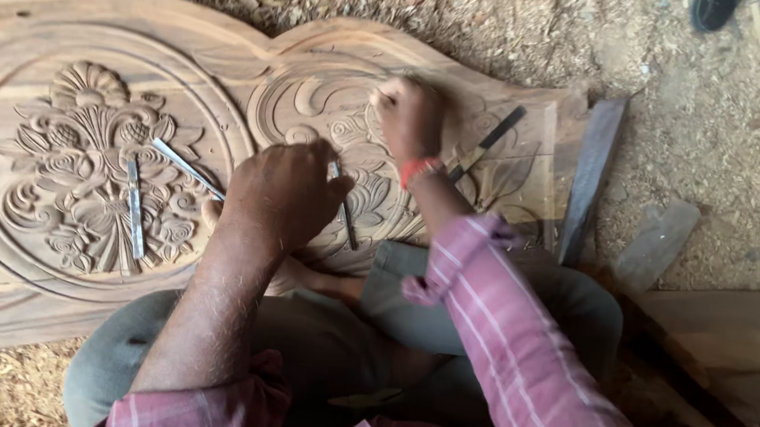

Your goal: The person carves a floral design into a large wooden panel using a chisel and mallet. They sit on the floor, holding the chisel with one hand and striking it with a mallet to shape the wood.

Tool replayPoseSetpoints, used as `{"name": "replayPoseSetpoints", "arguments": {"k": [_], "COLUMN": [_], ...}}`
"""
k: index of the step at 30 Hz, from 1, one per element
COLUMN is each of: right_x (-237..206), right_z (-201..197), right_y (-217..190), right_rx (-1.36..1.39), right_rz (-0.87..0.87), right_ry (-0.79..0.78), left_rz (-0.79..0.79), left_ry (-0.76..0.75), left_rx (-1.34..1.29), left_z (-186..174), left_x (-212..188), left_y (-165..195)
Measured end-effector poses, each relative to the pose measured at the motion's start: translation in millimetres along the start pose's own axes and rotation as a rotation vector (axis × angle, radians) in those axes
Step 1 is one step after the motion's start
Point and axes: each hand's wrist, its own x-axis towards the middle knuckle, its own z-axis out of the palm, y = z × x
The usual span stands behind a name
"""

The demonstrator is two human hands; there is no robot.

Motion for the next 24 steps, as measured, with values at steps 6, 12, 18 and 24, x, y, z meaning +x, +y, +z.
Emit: {"name": "replayPoseSetpoints", "arguments": {"k": [6, 12, 18, 24], "right_x": [-5.2, -96.4, -130.4, -141.6], "right_z": [-35.6, -142.9, -202.2, -241.2], "right_y": [-8.0, 64.1, 103.5, 152.6], "right_rx": [0.775, 0.517, 0.567, -0.033], "right_rz": [0.258, 0.362, 0.462, 0.485], "right_ry": [-0.077, -0.066, -0.260, 0.133], "left_rz": [-0.104, -0.093, -0.176, -0.171], "left_ry": [-0.186, -0.224, -0.180, -0.020], "left_rx": [0.117, 0.227, 0.237, 0.278], "left_z": [9.6, 53.4, 110.3, 149.9], "left_x": [13.3, 40.9, 57.1, 58.8], "left_y": [-4.8, -11.6, -8.4, -14.9]}}
